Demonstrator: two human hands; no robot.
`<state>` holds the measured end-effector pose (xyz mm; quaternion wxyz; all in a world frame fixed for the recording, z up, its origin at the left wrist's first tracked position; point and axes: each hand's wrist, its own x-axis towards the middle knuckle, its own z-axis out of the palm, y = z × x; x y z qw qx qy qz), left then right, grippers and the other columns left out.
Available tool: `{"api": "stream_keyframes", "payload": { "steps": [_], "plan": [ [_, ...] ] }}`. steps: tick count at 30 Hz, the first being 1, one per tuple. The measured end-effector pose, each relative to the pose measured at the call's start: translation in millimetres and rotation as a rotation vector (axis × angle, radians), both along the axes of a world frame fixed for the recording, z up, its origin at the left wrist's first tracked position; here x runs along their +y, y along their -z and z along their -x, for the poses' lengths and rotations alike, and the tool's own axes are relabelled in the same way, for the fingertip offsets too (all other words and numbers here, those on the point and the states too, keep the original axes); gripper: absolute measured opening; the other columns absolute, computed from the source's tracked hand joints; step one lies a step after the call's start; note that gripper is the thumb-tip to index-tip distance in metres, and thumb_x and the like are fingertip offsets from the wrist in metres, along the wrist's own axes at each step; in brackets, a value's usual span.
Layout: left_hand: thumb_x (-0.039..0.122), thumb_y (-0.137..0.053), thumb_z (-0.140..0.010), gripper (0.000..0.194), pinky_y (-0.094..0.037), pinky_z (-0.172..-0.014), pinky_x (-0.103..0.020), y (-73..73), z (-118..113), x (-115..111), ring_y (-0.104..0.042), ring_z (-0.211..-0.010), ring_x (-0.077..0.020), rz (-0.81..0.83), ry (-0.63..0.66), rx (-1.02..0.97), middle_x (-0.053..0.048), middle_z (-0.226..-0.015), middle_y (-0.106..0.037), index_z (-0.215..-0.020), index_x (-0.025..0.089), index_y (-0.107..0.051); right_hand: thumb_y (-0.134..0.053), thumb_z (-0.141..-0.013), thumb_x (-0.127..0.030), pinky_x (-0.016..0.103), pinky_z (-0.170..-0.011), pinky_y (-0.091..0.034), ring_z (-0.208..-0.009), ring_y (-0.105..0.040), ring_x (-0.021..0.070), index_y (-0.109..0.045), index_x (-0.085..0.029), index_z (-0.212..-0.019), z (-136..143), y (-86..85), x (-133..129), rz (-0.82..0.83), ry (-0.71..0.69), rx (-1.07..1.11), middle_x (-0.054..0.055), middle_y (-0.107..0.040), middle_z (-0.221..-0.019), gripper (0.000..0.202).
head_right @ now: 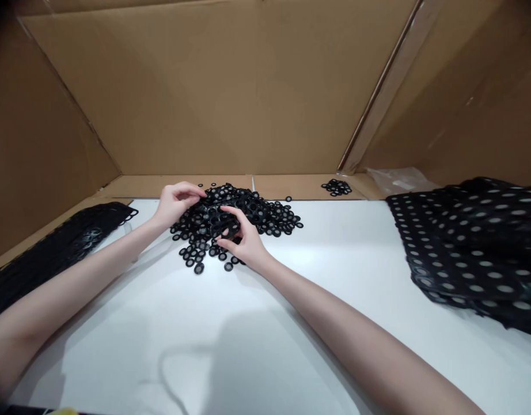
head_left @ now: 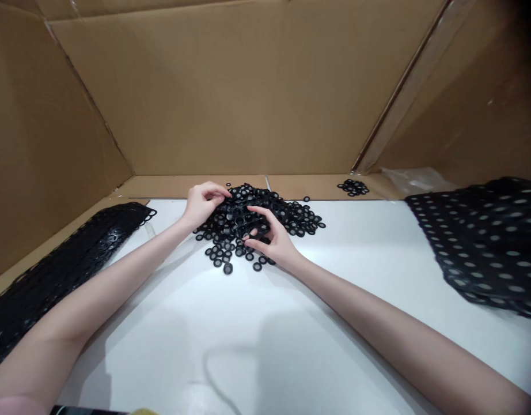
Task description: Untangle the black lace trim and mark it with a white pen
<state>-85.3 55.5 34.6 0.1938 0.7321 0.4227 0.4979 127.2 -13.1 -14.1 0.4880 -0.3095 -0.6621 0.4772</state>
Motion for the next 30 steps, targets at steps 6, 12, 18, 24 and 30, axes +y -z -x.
{"api": "stream_keyframes", "payload": {
  "steps": [6, 12, 18, 24, 30],
  "plan": [
    [0.019, -0.052, -0.087, 0.021, -0.046, -0.095, -0.040, 8.2, -20.0, -28.9, -0.059, -0.102, -0.0214, -0.343, 0.040, 0.236, -0.008, -0.104, -0.066, -0.097, 0.018, -0.071, -0.069, -0.078, -0.033, 0.033, -0.074, -0.058, -0.078, -0.065, 0.0165, -0.043, -0.026, -0.131, -1.0, 2.3, 2.6, -0.045, -0.009, -0.013, 0.002, -0.063, -0.092, 0.059],
    [0.021, -0.051, -0.093, 0.023, -0.053, -0.077, -0.028, 24.1, -40.5, -46.8, -0.062, -0.085, -0.0154, -0.270, 0.410, 0.306, -0.009, -0.100, -0.065, -0.110, 0.017, -0.066, -0.066, -0.078, -0.028, 0.032, -0.062, -0.057, -0.066, -0.064, 0.0156, -0.026, -0.026, -0.145, -1.9, 3.6, 3.2, -0.075, 0.013, -0.013, 0.007, -0.064, -0.107, 0.079],
    [0.015, -0.053, -0.091, 0.018, -0.052, -0.077, -0.027, 25.0, -35.4, -44.0, -0.063, -0.084, -0.0144, -0.376, 0.283, 0.242, -0.007, -0.093, -0.066, -0.098, 0.016, -0.069, -0.063, -0.080, -0.028, 0.040, -0.071, -0.057, -0.069, -0.068, 0.0211, -0.030, -0.024, -0.141, -0.9, 5.0, 2.0, -0.062, 0.087, 0.037, 0.003, -0.066, -0.083, 0.070],
    [0.012, -0.052, -0.089, 0.019, -0.051, -0.075, -0.028, 21.8, -28.8, -41.7, -0.062, -0.081, -0.0149, -0.448, 0.194, 0.284, -0.007, -0.086, -0.066, -0.091, 0.016, -0.071, -0.064, -0.079, -0.029, 0.036, -0.071, -0.055, -0.069, -0.067, 0.0188, -0.038, -0.025, -0.129, -2.5, 2.7, 1.5, -0.087, 0.152, 0.068, -0.001, -0.065, -0.077, 0.056],
    [0.013, -0.050, -0.088, 0.021, -0.048, -0.076, -0.032, 22.9, -25.5, -40.6, -0.061, -0.082, -0.0168, -0.484, 0.137, 0.391, -0.007, -0.088, -0.067, -0.088, 0.017, -0.070, -0.064, -0.081, -0.033, 0.035, -0.070, -0.055, -0.065, -0.066, 0.0169, -0.042, -0.025, -0.122, -2.2, 4.2, 3.3, -0.073, 0.150, 0.104, -0.006, -0.056, -0.066, 0.046]
  ]
}}
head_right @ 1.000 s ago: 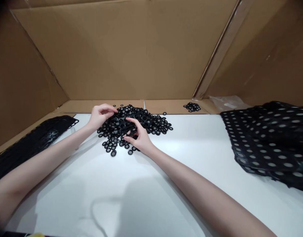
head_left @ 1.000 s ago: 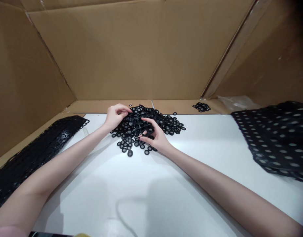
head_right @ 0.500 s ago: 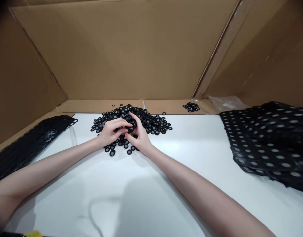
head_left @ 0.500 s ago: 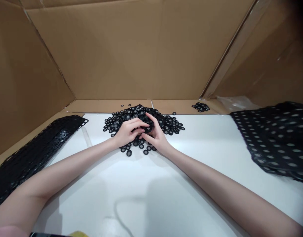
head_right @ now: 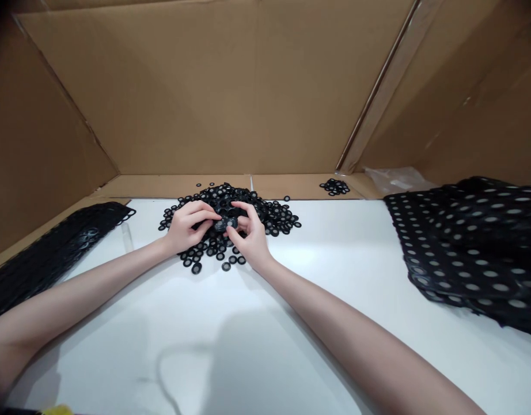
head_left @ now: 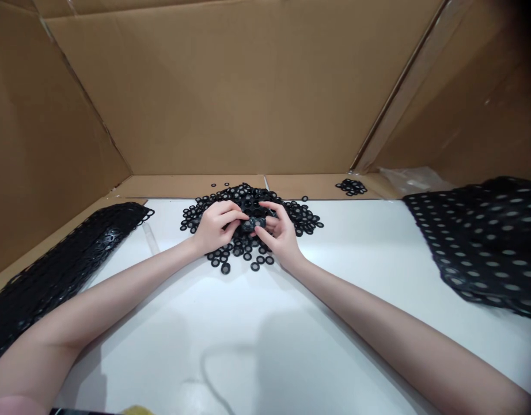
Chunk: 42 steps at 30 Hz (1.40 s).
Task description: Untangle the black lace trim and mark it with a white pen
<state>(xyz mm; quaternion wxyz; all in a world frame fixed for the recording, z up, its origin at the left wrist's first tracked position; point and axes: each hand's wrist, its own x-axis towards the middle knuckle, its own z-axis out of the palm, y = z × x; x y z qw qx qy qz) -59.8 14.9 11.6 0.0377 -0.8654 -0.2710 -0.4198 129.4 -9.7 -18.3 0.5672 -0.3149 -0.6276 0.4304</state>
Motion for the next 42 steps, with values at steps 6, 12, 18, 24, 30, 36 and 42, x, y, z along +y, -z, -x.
{"api": "stream_keyframes", "payload": {
  "steps": [6, 12, 18, 24, 30, 36, 42],
  "plan": [
    [0.021, -0.045, -0.091, 0.026, -0.045, -0.085, -0.037, -4.2, 0.4, -2.8, -0.060, -0.096, -0.0205, 0.046, 0.067, 0.045, -0.010, -0.104, -0.066, -0.105, 0.017, -0.067, -0.065, -0.082, -0.034, 0.034, -0.073, -0.055, -0.066, -0.068, 0.0162, -0.043, -0.025, -0.120, 2.0, 1.0, 1.0, 0.013, 0.023, 0.000, -0.005, -0.062, -0.067, 0.046],
    [0.031, -0.043, -0.097, 0.030, -0.044, -0.081, -0.034, 1.0, -3.9, 0.7, -0.061, -0.087, -0.0188, 0.053, 0.071, 0.164, -0.010, -0.097, -0.068, -0.111, 0.016, -0.065, -0.061, -0.084, -0.028, 0.038, -0.082, -0.057, -0.075, -0.070, 0.0181, -0.046, -0.025, -0.124, 1.8, 2.0, -2.2, -0.056, 0.001, -0.085, -0.002, -0.068, -0.074, 0.042],
    [0.027, -0.034, -0.099, 0.034, -0.044, -0.077, -0.034, 4.5, -3.0, 2.1, -0.060, -0.086, -0.0198, 0.041, 0.078, 0.266, -0.012, -0.098, -0.067, -0.111, 0.015, -0.063, -0.059, -0.085, -0.026, 0.037, -0.081, -0.057, -0.077, -0.072, 0.0199, -0.045, -0.026, -0.127, 2.4, -1.4, -5.7, -0.113, 0.018, -0.179, -0.002, -0.069, -0.072, 0.045],
    [0.025, -0.035, -0.097, 0.029, -0.042, -0.079, -0.034, -0.2, -6.1, -3.5, -0.062, -0.087, -0.0206, 0.150, 0.085, 0.280, -0.010, -0.094, -0.069, -0.100, 0.015, -0.063, -0.057, -0.084, -0.022, 0.032, -0.074, -0.056, -0.071, -0.071, 0.0173, -0.048, -0.024, -0.126, 2.6, -4.0, -7.9, -0.174, 0.035, -0.254, -0.006, -0.062, -0.063, 0.043],
    [0.032, -0.042, -0.097, 0.028, -0.044, -0.079, -0.031, 0.5, -7.0, -1.0, -0.062, -0.083, -0.0191, 0.227, 0.112, 0.202, -0.006, -0.086, -0.070, -0.091, 0.016, -0.064, -0.056, -0.084, -0.022, 0.028, -0.069, -0.054, -0.067, -0.067, 0.0145, -0.048, -0.022, -0.130, 2.1, -3.8, -9.2, -0.175, 0.010, -0.286, -0.005, -0.061, -0.064, 0.047],
    [0.024, -0.038, -0.096, 0.033, -0.044, -0.076, -0.030, 6.8, -11.8, -2.2, -0.059, -0.076, -0.0176, 0.179, 0.049, 0.126, -0.004, -0.078, -0.069, -0.075, 0.016, -0.061, -0.058, -0.084, -0.025, 0.031, -0.078, -0.056, -0.065, -0.065, 0.0122, -0.049, -0.021, -0.137, 2.5, -2.6, -7.7, -0.128, -0.063, -0.199, -0.007, -0.052, -0.061, 0.053],
    [0.016, -0.042, -0.089, 0.027, -0.043, -0.063, -0.025, 8.0, -16.2, 1.3, -0.057, -0.064, -0.0150, 0.286, -0.031, 0.050, -0.003, -0.068, -0.065, -0.068, 0.015, -0.058, -0.058, -0.084, -0.024, 0.034, -0.082, -0.057, -0.066, -0.065, 0.0121, -0.053, -0.022, -0.135, 2.5, -0.8, -5.3, -0.122, -0.089, -0.161, -0.005, -0.055, -0.066, 0.051]
  ]
}}
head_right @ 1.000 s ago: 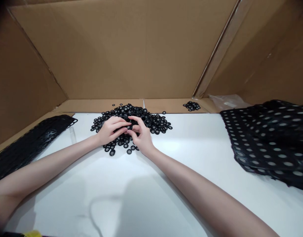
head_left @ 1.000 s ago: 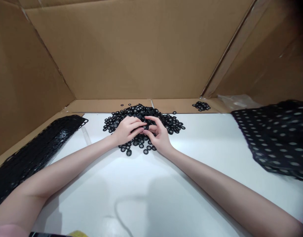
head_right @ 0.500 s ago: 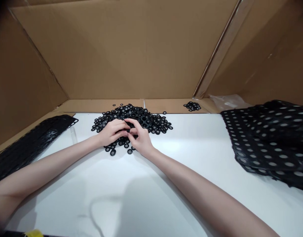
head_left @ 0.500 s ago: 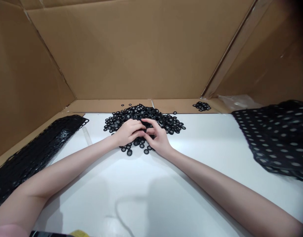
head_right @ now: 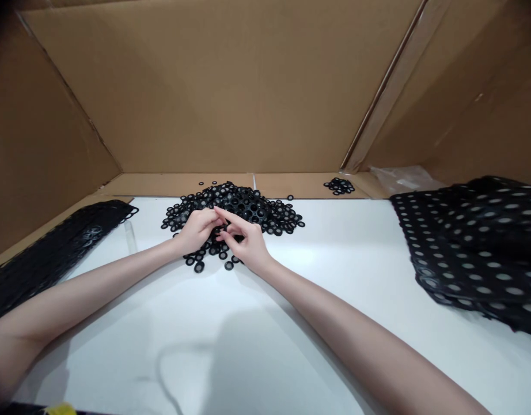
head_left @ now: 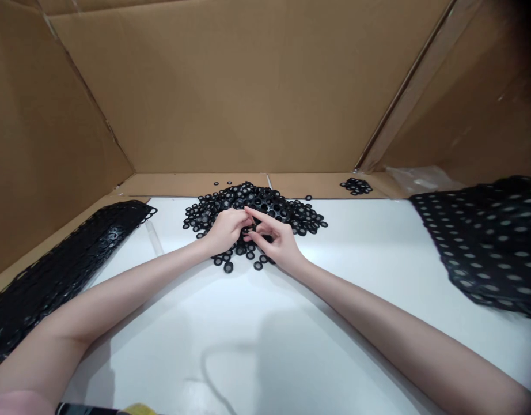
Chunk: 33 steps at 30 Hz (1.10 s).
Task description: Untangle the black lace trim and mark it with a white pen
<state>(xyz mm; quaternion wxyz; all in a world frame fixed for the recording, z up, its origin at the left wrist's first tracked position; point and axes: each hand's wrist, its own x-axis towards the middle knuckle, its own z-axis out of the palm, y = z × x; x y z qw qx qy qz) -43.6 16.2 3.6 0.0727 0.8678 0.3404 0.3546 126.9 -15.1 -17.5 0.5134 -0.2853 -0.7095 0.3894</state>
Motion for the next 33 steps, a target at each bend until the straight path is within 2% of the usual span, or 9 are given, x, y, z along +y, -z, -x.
{"api": "stream_keyframes", "payload": {
  "steps": [4, 8, 12, 17, 21, 25, 30, 33],
  "plan": [
    [0.016, -0.043, -0.088, 0.025, -0.042, -0.058, -0.021, -8.1, 1.4, 4.7, -0.055, -0.056, -0.0117, 0.131, -0.063, -0.144, 0.000, -0.061, -0.061, -0.069, 0.014, -0.058, -0.058, -0.085, -0.024, 0.032, -0.076, -0.056, -0.073, -0.070, 0.0166, -0.054, -0.021, -0.133, -0.5, -0.8, -0.3, -0.011, 0.025, -0.036, -0.002, -0.063, -0.072, 0.048],
    [0.022, -0.045, -0.091, 0.025, -0.045, -0.059, -0.020, -17.0, 3.4, 3.2, -0.057, -0.056, -0.0109, 0.202, -0.017, -0.192, 0.001, -0.061, -0.062, -0.073, 0.014, -0.060, -0.056, -0.085, -0.023, 0.030, -0.072, -0.054, -0.069, -0.069, 0.0151, -0.054, -0.021, -0.126, -1.0, -2.5, -0.7, -0.043, 0.075, -0.040, -0.003, -0.062, -0.070, 0.041],
    [0.023, -0.045, -0.094, 0.024, -0.045, -0.059, -0.019, -19.4, 0.5, -3.7, -0.059, -0.057, -0.0102, 0.099, -0.009, -0.142, -0.001, -0.067, -0.065, -0.083, 0.013, -0.064, -0.059, -0.082, -0.023, 0.029, -0.070, -0.054, -0.066, -0.065, 0.0132, -0.052, -0.021, -0.119, -0.1, -2.3, 0.7, -0.045, 0.106, 0.003, -0.003, -0.061, -0.072, 0.037],
    [0.020, -0.048, -0.093, 0.022, -0.044, -0.061, -0.019, -16.6, -3.9, -9.6, -0.061, -0.064, -0.0111, -0.083, -0.014, -0.065, -0.004, -0.075, -0.068, -0.083, 0.013, -0.065, -0.068, -0.074, -0.023, 0.029, -0.067, -0.054, -0.063, -0.064, 0.0139, -0.046, -0.020, -0.122, 2.8, -1.2, 1.9, -0.016, 0.143, 0.006, -0.004, -0.063, -0.070, 0.053],
    [0.020, -0.047, -0.094, 0.023, -0.045, -0.063, -0.020, -17.1, -5.1, -11.5, -0.061, -0.067, -0.0116, -0.118, 0.014, -0.048, -0.005, -0.078, -0.070, -0.083, 0.012, -0.066, -0.063, -0.075, -0.020, 0.030, -0.069, -0.055, -0.063, -0.065, 0.0138, -0.045, -0.021, -0.122, 3.3, -2.9, 0.3, -0.017, 0.145, -0.037, -0.005, -0.065, -0.068, 0.051],
    [0.022, -0.047, -0.094, 0.025, -0.045, -0.062, -0.020, -21.9, -4.2, -11.9, -0.061, -0.066, -0.0116, -0.035, 0.003, -0.043, -0.004, -0.077, -0.069, -0.082, 0.013, -0.067, -0.061, -0.075, -0.019, 0.030, -0.069, -0.055, -0.062, -0.065, 0.0135, -0.044, -0.021, -0.124, 2.1, -2.6, 0.1, -0.005, 0.158, -0.059, -0.005, -0.064, -0.069, 0.052],
    [0.026, -0.060, -0.087, 0.017, -0.051, -0.067, -0.021, -24.7, 2.0, -6.5, -0.065, -0.072, -0.0124, 0.188, 0.160, -0.048, -0.005, -0.086, -0.071, -0.095, 0.014, -0.069, -0.061, -0.074, -0.017, 0.030, -0.067, -0.053, -0.062, -0.063, 0.0139, -0.043, -0.022, -0.129, 0.7, 1.8, 3.0, 0.044, 0.167, -0.015, -0.003, -0.064, -0.072, 0.059],
    [0.021, -0.066, -0.082, 0.018, -0.053, -0.071, -0.023, -21.2, 3.8, -2.1, -0.067, -0.074, -0.0138, 0.258, 0.174, -0.095, -0.006, -0.087, -0.072, -0.097, 0.013, -0.069, -0.061, -0.073, -0.016, 0.029, -0.066, -0.051, -0.061, -0.060, 0.0130, -0.042, -0.023, -0.132, 0.2, 1.9, 3.8, 0.044, 0.142, 0.008, -0.004, -0.063, -0.072, 0.062]
  ]
}}
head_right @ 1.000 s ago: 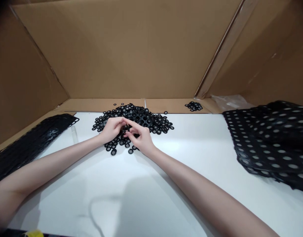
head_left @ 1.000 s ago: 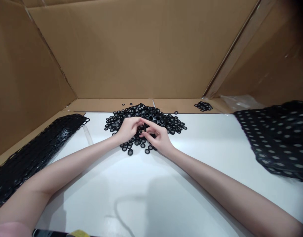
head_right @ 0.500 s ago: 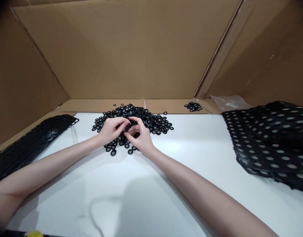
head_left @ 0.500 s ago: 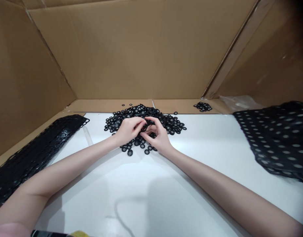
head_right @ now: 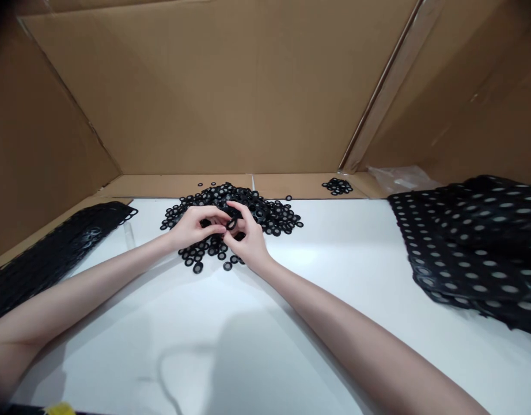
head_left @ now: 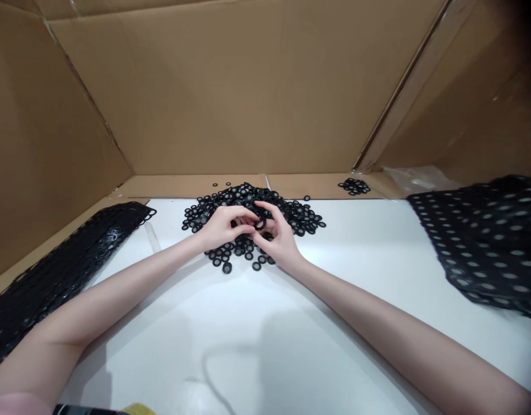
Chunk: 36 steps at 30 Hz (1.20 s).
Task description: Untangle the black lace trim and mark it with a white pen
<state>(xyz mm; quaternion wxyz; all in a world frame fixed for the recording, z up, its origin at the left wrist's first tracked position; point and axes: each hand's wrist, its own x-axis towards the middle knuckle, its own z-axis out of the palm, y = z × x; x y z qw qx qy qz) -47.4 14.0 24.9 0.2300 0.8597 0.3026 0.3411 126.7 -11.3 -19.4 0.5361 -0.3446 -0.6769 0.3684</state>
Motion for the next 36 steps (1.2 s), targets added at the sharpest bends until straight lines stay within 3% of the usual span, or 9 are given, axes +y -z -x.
{"api": "stream_keyframes", "payload": {
  "steps": [7, 14, 22, 31, 36],
  "plan": [
    [0.005, -0.055, -0.084, 0.020, -0.053, -0.076, -0.024, 10.4, -6.1, -3.1, -0.067, -0.080, -0.0140, -0.167, -0.060, 0.007, -0.005, -0.090, -0.073, -0.096, 0.013, -0.068, -0.060, -0.072, -0.014, 0.028, -0.064, -0.047, -0.058, -0.054, 0.0117, -0.045, -0.022, -0.126, -2.0, -2.6, 1.4, 0.028, -0.081, 0.066, -0.007, -0.057, -0.065, 0.057],
    [0.005, -0.052, -0.084, 0.022, -0.054, -0.074, -0.023, 14.6, -5.6, -4.9, -0.068, -0.077, -0.0130, -0.204, -0.054, -0.038, -0.005, -0.089, -0.072, -0.095, 0.014, -0.069, -0.059, -0.070, -0.015, 0.027, -0.062, -0.044, -0.057, -0.052, 0.0116, -0.048, -0.022, -0.119, -2.2, -5.8, 0.3, 0.041, -0.100, 0.069, -0.007, -0.054, -0.064, 0.051],
    [0.004, -0.046, -0.084, 0.033, -0.056, -0.077, -0.024, 24.4, -5.9, -1.8, -0.069, -0.080, -0.0131, -0.163, -0.038, -0.091, -0.006, -0.093, -0.071, -0.108, 0.013, -0.066, -0.059, -0.071, -0.017, 0.026, -0.060, -0.042, -0.057, -0.049, 0.0112, -0.051, -0.021, -0.112, -2.6, -4.4, 2.1, 0.023, -0.097, 0.037, -0.007, -0.050, -0.062, 0.043],
    [0.008, -0.052, -0.084, 0.036, -0.056, -0.080, -0.025, 19.7, 1.7, 4.9, -0.067, -0.085, -0.0133, -0.013, 0.078, -0.090, -0.007, -0.097, -0.070, -0.118, 0.014, -0.062, -0.059, -0.072, -0.019, 0.028, -0.061, -0.046, -0.058, -0.052, 0.0121, -0.048, -0.021, -0.122, -2.3, -1.9, 3.9, 0.079, -0.118, 0.109, -0.006, -0.053, -0.064, 0.051],
    [0.010, -0.055, -0.083, 0.033, -0.057, -0.076, -0.023, 19.7, 0.5, 4.4, -0.067, -0.077, -0.0115, 0.009, 0.042, -0.118, -0.006, -0.090, -0.070, -0.115, 0.013, -0.063, -0.059, -0.074, -0.021, 0.028, -0.061, -0.048, -0.056, -0.051, 0.0115, -0.048, -0.020, -0.121, -2.4, -0.1, 4.5, 0.055, -0.088, 0.072, -0.008, -0.049, -0.061, 0.048]
  ]
}}
